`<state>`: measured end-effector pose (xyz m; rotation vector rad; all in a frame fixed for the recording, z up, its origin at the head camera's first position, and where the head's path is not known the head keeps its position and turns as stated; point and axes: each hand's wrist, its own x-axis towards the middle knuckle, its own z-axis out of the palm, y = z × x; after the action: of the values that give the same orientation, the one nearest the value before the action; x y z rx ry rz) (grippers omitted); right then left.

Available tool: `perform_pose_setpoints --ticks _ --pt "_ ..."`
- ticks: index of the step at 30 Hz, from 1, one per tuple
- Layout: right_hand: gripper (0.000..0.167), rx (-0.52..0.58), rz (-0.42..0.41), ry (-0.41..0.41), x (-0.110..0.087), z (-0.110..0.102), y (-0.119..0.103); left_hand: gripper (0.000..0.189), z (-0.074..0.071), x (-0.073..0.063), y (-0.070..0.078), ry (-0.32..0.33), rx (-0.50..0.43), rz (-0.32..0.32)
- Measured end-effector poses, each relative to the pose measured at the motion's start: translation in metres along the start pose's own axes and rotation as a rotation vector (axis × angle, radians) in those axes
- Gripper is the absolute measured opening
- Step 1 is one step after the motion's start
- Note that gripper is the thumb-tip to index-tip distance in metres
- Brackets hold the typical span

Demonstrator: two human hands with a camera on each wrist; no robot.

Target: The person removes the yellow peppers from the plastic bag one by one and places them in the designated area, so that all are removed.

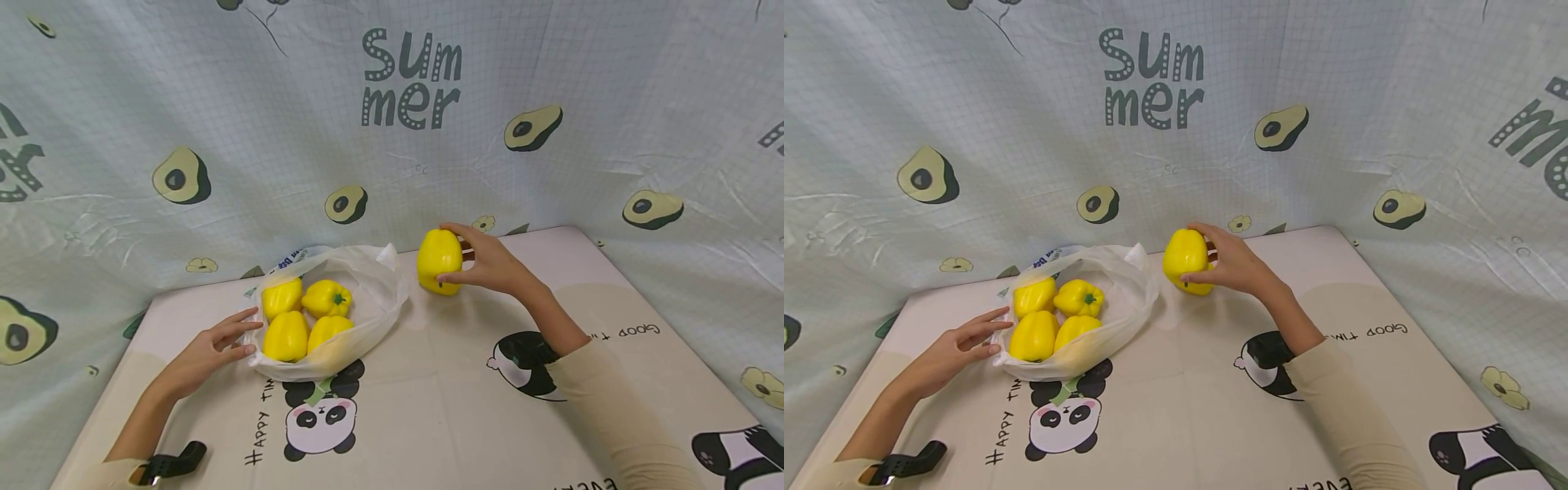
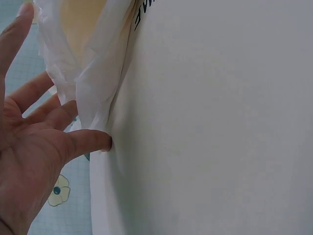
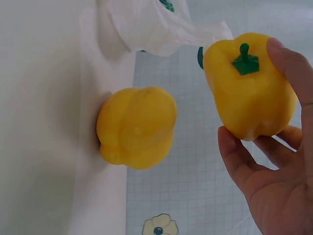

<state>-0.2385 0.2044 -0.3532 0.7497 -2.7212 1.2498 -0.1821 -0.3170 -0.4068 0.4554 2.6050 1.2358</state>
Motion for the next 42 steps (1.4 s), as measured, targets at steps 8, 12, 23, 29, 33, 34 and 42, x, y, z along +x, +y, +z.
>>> perform_pose_setpoints --ticks 8,12,23,29,33,34,42 --pt "0.093 -0.019 0.034 -0.007 -0.002 -0.004 0.003 0.051 0.0 0.0 0.001 0.002 0.015 -0.01" --pt "0.093 -0.021 0.029 -0.004 -0.004 -0.006 0.005 0.051 -0.001 -0.001 0.001 0.001 0.02 -0.006" --pt "0.085 0.016 0.028 0.013 -0.009 -0.011 0.014 0.051 -0.002 -0.001 0.001 -0.008 0.018 -0.011" --pt "0.085 0.001 0.056 0.005 -0.01 -0.015 0.02 0.052 -0.001 0.0 0.0 -0.007 0.029 -0.01" --pt "0.086 0.019 0.051 -0.02 -0.01 -0.018 0.025 0.052 -0.001 0.001 0.0 -0.006 0.021 -0.007" --pt "0.086 0.022 0.049 -0.025 -0.01 -0.019 0.026 0.051 -0.001 0.001 0.0 -0.006 0.021 -0.006" --pt "0.084 -0.004 0.04 -0.01 -0.01 -0.023 0.033 0.052 0.0 0.001 -0.001 -0.006 0.03 -0.009"
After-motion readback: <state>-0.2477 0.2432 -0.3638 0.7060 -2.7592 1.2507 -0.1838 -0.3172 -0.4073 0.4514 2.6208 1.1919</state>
